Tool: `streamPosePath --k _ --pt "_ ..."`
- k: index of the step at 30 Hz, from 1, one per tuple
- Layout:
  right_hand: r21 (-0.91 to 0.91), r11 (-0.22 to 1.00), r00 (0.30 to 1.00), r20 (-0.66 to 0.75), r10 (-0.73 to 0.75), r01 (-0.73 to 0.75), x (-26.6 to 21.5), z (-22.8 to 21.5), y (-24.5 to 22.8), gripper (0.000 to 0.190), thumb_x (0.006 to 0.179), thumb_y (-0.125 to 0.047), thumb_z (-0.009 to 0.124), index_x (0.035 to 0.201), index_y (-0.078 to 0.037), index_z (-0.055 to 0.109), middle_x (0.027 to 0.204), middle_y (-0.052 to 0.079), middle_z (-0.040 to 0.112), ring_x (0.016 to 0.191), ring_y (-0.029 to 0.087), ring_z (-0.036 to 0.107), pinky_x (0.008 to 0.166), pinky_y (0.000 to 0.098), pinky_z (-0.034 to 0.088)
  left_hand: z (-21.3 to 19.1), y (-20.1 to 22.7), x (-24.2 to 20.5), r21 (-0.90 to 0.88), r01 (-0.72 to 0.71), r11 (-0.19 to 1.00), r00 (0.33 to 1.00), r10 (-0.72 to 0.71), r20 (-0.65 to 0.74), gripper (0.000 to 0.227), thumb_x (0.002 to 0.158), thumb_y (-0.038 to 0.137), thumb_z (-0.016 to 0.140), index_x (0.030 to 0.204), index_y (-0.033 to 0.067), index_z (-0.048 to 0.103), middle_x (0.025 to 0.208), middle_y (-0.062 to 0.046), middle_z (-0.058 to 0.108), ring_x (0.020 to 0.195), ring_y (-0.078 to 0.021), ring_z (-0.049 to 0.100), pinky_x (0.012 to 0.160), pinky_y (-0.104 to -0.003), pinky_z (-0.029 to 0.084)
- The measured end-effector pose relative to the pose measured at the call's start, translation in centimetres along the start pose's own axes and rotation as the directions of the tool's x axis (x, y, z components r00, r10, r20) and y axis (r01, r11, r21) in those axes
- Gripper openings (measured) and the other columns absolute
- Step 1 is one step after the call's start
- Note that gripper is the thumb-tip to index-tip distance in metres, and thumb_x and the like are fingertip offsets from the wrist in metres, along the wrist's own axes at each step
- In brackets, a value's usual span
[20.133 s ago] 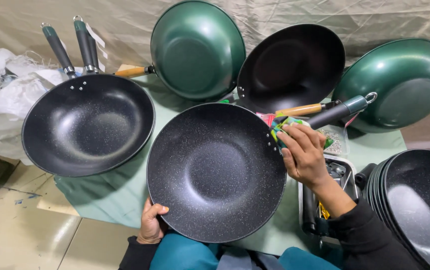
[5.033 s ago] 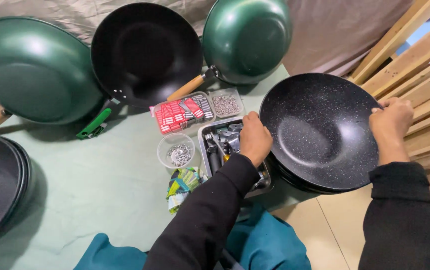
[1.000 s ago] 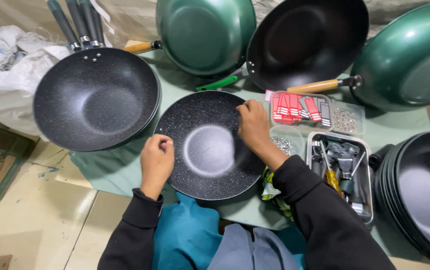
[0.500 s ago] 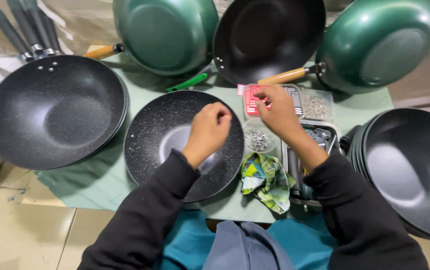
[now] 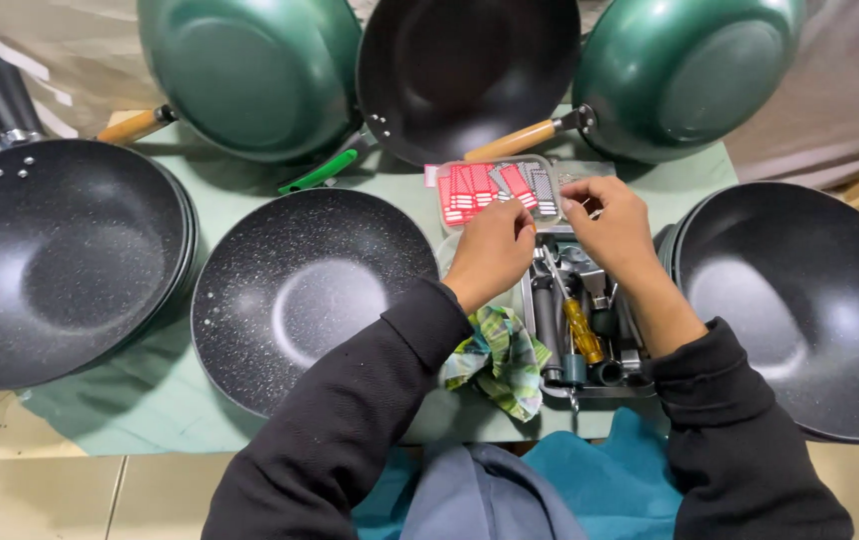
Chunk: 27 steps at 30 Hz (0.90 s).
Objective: Cleaning a pan with a cloth and then inserting small metal fasteners into the handle attachment points.
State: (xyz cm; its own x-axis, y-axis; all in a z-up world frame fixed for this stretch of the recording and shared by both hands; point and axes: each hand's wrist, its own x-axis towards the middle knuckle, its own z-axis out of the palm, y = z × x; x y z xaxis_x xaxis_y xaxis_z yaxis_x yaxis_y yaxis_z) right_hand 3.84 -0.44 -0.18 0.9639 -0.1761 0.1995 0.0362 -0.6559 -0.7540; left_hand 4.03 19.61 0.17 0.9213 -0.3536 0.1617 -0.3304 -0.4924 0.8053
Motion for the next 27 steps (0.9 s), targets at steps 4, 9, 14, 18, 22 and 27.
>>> streamPosePath --k 4,9,14,18,22,27 --pt "-0.053 0.995 0.995 0.046 0.086 -0.083 -0.4 -0.1 1.9 0.015 0.091 -0.021 0.073 0.105 -0.019 0.076 0.098 0.005 0.065 0.088 0.018 0.069 0.072 0.0312 0.058 2.3 -0.7 -0.1 0.019 0.024 1.000 0.997 -0.026 0.074 0.014 0.091 0.021 0.058 0.092 0.0109 0.067 0.090 -0.015 0.067 0.096 -0.0421 0.069 0.083 -0.052 0.055" --pt "-0.193 0.979 0.980 0.170 0.099 -0.066 -1.2 -0.1 3.3 0.016 0.089 -0.022 0.073 0.104 -0.015 0.078 0.101 0.014 0.071 0.097 0.034 0.071 0.083 0.0454 0.057 5.2 -2.8 -0.4 0.076 0.037 0.996 0.988 -0.048 0.147 0.013 0.091 0.020 0.058 0.092 0.0112 0.067 0.090 -0.016 0.067 0.096 -0.0442 0.069 0.082 -0.053 0.056" --pt "-0.310 0.948 0.958 0.242 0.155 -0.075 -1.1 0.9 5.7 0.017 0.089 -0.025 0.071 0.103 -0.018 0.078 0.101 0.012 0.074 0.102 0.035 0.071 0.088 0.0479 0.056 9.3 -4.7 0.3 0.114 0.013 0.993 0.978 -0.036 0.203 0.017 0.093 0.017 0.057 0.099 0.0078 0.069 0.094 -0.019 0.068 0.096 -0.0447 0.070 0.084 -0.051 0.058" --pt "-0.406 0.914 0.956 0.265 0.127 -0.009 -0.3 2.0 8.0 0.015 0.090 -0.020 0.071 0.101 -0.013 0.078 0.098 0.017 0.075 0.100 0.041 0.071 0.087 0.0523 0.056 12.1 -5.2 1.1 0.097 -0.009 0.995 0.974 -0.014 0.228 0.023 0.094 0.013 0.055 0.107 0.0031 0.071 0.098 -0.019 0.069 0.098 -0.0427 0.072 0.085 -0.046 0.060" --pt "-0.416 0.909 0.946 0.305 0.110 0.029 -0.2 4.5 9.4 0.013 0.088 -0.018 0.072 0.099 -0.017 0.079 0.100 0.014 0.076 0.102 0.039 0.072 0.090 0.0501 0.057 11.1 -3.5 0.4 0.117 0.032 0.993 0.981 -0.053 0.185 0.024 0.094 0.012 0.058 0.109 -0.0039 0.066 0.101 -0.023 0.066 0.100 -0.0461 0.069 0.086 -0.049 0.059" --pt "-0.448 0.886 0.923 0.378 0.067 0.119 -0.3 7.5 11.8 0.018 0.087 -0.028 0.069 0.098 -0.017 0.078 0.091 0.014 0.074 0.096 0.041 0.073 0.083 0.0515 0.060 11.5 -3.4 0.0 0.154 0.205 0.967 0.950 -0.235 0.207 0.032 0.096 0.007 0.051 0.123 -0.0113 0.051 0.112 -0.030 0.059 0.107 -0.0516 0.066 0.090 -0.057 0.057"
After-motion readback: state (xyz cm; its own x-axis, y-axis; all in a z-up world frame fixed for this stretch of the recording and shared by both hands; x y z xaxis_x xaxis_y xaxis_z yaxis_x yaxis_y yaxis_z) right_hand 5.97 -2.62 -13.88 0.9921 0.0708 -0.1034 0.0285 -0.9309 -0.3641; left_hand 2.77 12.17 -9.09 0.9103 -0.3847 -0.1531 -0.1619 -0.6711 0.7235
